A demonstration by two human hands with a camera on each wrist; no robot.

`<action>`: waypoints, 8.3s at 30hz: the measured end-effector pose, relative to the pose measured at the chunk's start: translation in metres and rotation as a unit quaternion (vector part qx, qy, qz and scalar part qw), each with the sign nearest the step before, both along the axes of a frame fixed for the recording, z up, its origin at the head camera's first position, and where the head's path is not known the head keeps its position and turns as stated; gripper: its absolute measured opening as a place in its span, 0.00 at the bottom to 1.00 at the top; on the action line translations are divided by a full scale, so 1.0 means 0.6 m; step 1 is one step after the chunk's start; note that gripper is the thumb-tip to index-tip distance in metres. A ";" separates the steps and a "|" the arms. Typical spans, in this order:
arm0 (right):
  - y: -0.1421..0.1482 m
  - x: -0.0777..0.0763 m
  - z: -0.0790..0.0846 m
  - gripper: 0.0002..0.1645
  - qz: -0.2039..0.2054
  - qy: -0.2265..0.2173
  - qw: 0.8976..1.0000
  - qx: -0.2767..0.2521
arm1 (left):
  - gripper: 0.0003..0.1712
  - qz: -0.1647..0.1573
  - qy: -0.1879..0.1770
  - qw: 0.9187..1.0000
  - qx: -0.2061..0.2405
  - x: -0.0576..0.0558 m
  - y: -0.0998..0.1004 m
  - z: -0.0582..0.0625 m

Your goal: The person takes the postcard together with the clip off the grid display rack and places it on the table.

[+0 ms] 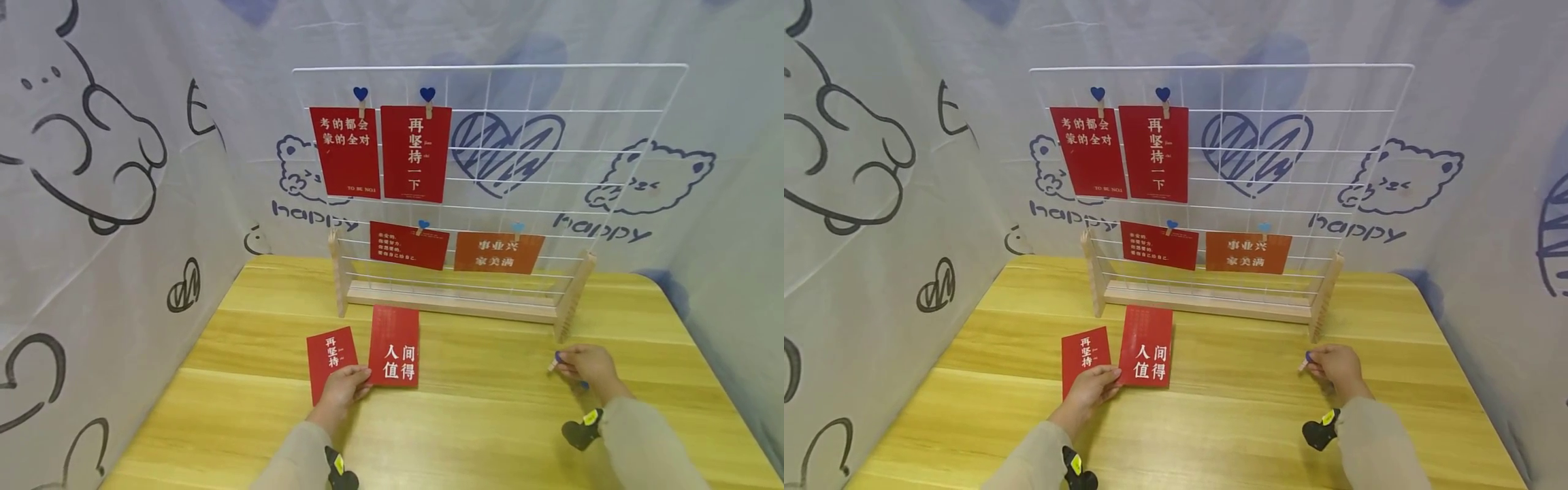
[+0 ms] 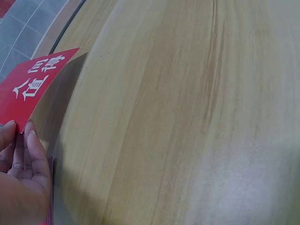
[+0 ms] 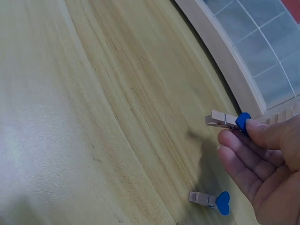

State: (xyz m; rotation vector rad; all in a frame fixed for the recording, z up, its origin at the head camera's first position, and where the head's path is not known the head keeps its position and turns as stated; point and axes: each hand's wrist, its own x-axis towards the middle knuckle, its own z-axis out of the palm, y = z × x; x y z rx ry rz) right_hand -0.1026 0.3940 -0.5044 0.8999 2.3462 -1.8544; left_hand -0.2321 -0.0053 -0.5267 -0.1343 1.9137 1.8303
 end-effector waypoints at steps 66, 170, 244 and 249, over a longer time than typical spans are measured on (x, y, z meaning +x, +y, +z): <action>0.012 0.007 -0.011 0.18 0.036 -0.029 0.997 0.058 | 0.14 -0.004 -0.031 0.990 -0.134 -0.017 0.005 0.038; -0.176 -0.226 0.417 0.18 0.024 0.305 0.951 -0.046 | 0.21 -0.105 0.124 0.984 0.070 -0.172 0.075 0.343; -0.255 -0.348 0.595 0.23 0.150 0.127 0.850 0.489 | 0.18 -0.050 0.078 0.985 0.146 -0.233 0.145 0.377; -0.254 -0.350 0.592 0.22 0.131 0.151 0.862 0.465 | 0.17 -0.053 0.086 0.984 0.145 -0.232 0.144 0.370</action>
